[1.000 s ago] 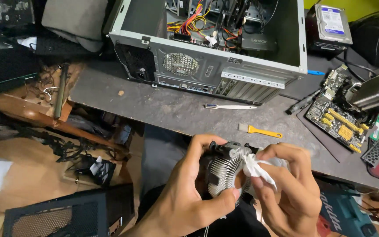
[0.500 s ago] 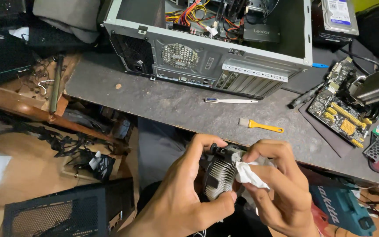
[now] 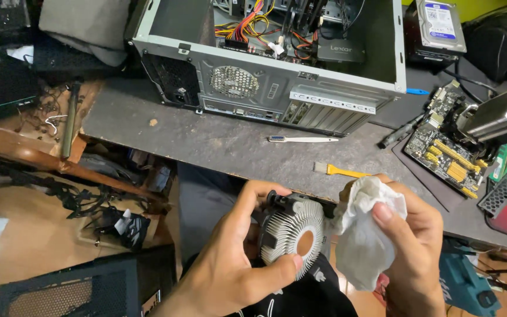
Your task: Cleaning a CPU cooler and inspecting the internal components of a desktop computer
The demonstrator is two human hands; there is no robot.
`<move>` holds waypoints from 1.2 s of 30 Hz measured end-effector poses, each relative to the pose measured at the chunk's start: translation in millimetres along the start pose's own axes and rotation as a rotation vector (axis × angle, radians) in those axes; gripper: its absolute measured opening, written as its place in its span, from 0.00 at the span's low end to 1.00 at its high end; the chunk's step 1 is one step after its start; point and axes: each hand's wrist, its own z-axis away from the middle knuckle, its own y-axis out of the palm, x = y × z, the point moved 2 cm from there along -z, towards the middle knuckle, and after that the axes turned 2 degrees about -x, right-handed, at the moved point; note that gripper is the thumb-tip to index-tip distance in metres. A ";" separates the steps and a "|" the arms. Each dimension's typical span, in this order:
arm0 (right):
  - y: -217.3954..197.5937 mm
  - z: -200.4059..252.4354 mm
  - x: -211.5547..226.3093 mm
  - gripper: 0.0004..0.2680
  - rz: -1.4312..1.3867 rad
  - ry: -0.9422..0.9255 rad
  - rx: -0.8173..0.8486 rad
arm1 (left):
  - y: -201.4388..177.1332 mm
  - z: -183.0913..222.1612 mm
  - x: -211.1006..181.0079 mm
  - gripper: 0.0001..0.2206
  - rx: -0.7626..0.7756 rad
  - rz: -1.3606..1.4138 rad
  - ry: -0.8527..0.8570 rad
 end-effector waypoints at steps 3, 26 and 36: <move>-22.3 2.7 -13.7 0.05 0.046 0.045 -0.051 | -3.8 -2.6 6.7 0.24 -0.031 -0.031 -0.013; -13.9 17.1 -19.3 0.06 0.123 -0.080 -0.282 | -7.5 -7.1 11.0 0.23 -0.068 -0.011 -0.072; 32.0 12.1 11.6 0.01 0.609 -0.651 0.162 | -1.9 -4.9 12.2 0.23 -0.016 -0.010 0.047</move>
